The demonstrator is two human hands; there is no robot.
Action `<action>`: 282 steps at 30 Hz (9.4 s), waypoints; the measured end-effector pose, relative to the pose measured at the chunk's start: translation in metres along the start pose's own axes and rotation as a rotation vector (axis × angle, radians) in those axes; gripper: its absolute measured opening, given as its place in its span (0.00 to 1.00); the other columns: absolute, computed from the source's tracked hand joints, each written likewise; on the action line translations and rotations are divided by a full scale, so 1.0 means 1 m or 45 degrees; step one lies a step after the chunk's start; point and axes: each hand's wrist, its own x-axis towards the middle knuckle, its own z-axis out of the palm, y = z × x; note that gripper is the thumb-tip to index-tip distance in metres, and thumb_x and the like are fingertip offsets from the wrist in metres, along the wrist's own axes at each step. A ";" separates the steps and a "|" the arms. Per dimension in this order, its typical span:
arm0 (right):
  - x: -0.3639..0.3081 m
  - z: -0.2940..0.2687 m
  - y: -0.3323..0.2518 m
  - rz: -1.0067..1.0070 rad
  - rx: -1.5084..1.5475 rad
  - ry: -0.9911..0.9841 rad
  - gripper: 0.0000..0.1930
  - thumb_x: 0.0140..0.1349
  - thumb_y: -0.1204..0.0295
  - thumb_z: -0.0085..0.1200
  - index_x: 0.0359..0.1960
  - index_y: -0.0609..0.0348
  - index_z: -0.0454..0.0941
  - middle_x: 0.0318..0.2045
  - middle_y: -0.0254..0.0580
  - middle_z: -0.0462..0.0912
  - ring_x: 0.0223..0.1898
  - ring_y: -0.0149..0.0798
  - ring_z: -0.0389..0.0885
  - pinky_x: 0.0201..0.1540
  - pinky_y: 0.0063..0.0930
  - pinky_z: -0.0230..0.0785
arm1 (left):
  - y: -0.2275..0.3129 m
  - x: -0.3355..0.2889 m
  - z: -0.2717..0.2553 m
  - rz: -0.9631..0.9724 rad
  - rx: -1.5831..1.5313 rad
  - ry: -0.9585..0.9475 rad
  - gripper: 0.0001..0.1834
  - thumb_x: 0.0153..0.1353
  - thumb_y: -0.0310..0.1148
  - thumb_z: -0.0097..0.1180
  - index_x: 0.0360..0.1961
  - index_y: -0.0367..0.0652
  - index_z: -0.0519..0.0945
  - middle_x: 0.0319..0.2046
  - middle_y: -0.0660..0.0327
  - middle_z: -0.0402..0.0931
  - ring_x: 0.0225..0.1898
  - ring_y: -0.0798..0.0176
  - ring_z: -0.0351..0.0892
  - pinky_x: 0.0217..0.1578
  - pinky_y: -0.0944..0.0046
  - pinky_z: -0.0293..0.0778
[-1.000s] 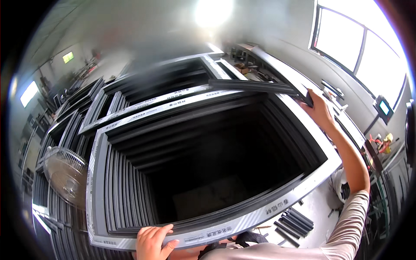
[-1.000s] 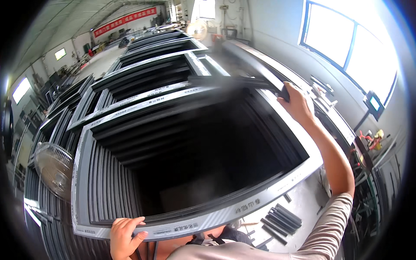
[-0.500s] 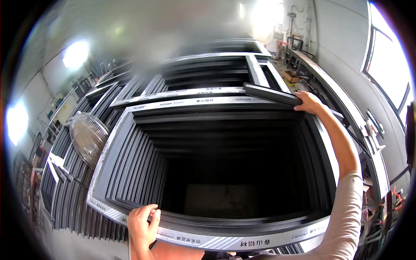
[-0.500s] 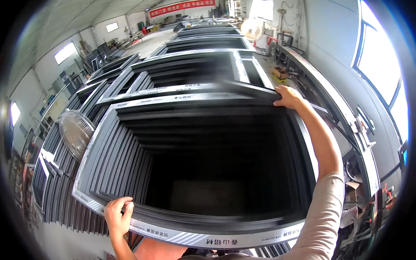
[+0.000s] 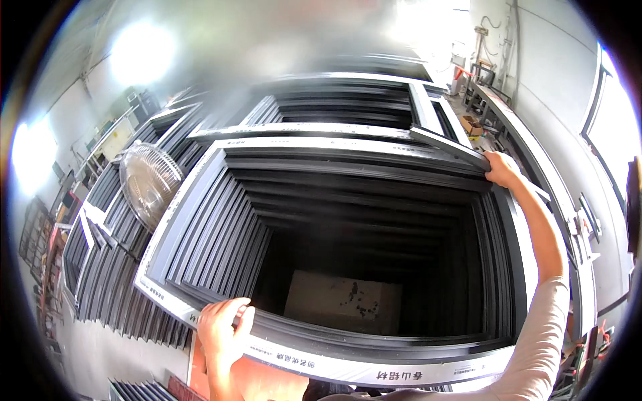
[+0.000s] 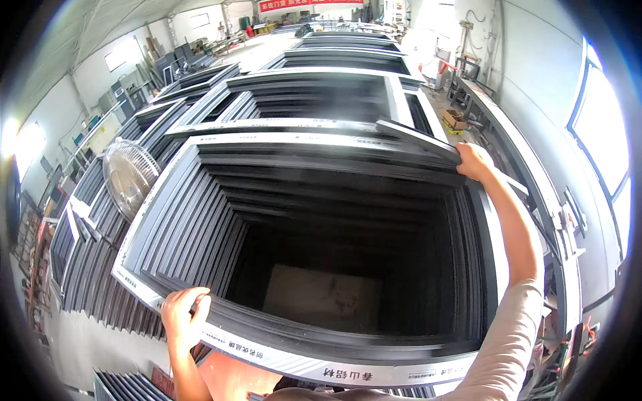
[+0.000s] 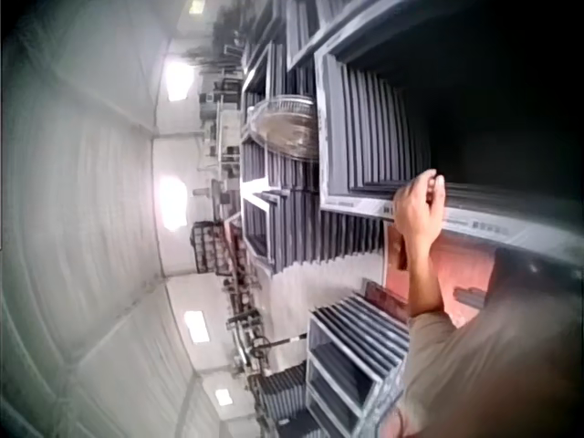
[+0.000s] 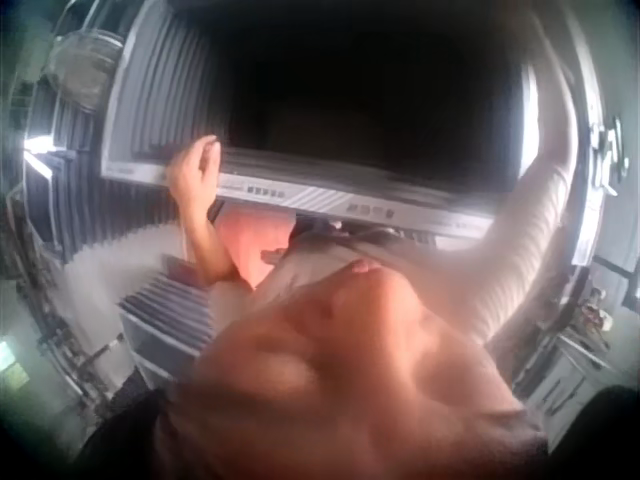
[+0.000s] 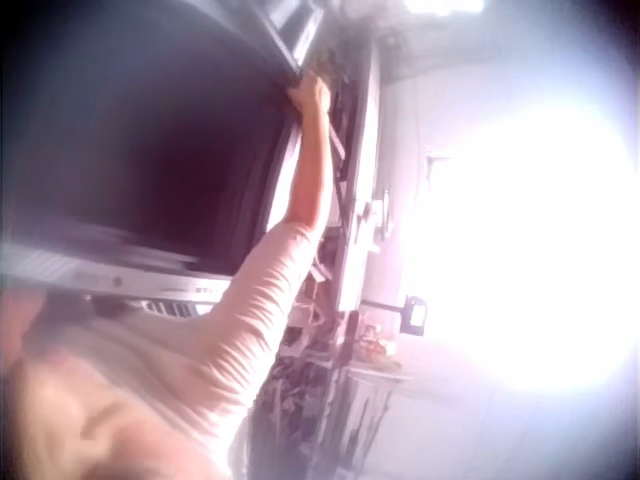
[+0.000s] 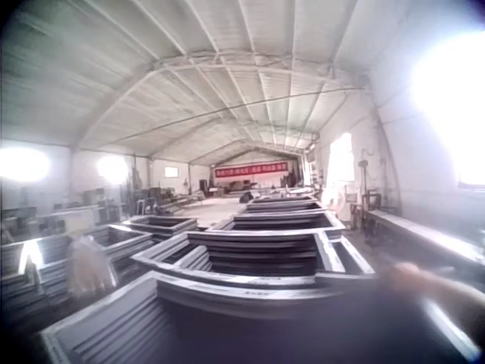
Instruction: The person picks up rubber sealing strips from the floor, installs them into the grooves of window frames by hand, and moves the window frames to a stack.
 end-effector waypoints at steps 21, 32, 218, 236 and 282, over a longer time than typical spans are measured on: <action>0.202 0.081 -0.144 -0.322 0.081 0.256 0.36 0.40 0.83 0.67 0.57 0.49 0.74 0.51 0.43 0.79 0.58 0.49 0.72 0.60 0.39 0.67 | 0.002 0.008 -0.012 0.112 -0.054 -0.203 0.10 0.54 0.39 0.63 0.31 0.43 0.84 0.16 0.63 0.77 0.20 0.58 0.78 0.29 0.60 0.68; 0.211 0.042 -0.175 -0.243 -0.450 -0.224 0.45 0.43 0.84 0.62 0.67 0.41 0.64 0.49 0.45 0.81 0.54 0.51 0.77 0.54 0.40 0.72 | -0.004 0.014 -0.010 0.137 -0.026 -0.185 0.09 0.53 0.37 0.60 0.30 0.43 0.84 0.14 0.62 0.75 0.18 0.58 0.76 0.28 0.61 0.66; -0.922 0.884 -0.486 3.147 1.184 -0.186 0.49 0.53 0.60 0.65 0.69 0.71 0.49 0.64 0.65 0.62 0.66 0.60 0.61 0.66 0.46 0.59 | -0.202 -0.475 0.411 1.652 1.081 -2.003 0.35 0.56 0.50 0.57 0.60 0.41 0.70 0.56 0.45 0.70 0.54 0.42 0.72 0.52 0.50 0.72; -1.171 0.893 -0.602 3.565 0.351 0.357 0.42 0.43 0.52 0.73 0.56 0.68 0.70 0.53 0.61 0.77 0.55 0.55 0.76 0.57 0.43 0.69 | -0.166 -0.503 0.415 1.627 0.912 -2.100 0.32 0.54 0.44 0.61 0.57 0.37 0.73 0.55 0.44 0.70 0.56 0.43 0.70 0.56 0.53 0.68; -1.065 0.883 -0.560 3.195 0.302 0.167 0.55 0.41 0.60 0.73 0.71 0.48 0.51 0.48 0.55 0.75 0.47 0.56 0.78 0.49 0.45 0.73 | -0.166 -0.526 0.399 1.946 0.955 -2.062 0.31 0.52 0.41 0.63 0.56 0.38 0.74 0.55 0.46 0.70 0.54 0.45 0.70 0.55 0.53 0.68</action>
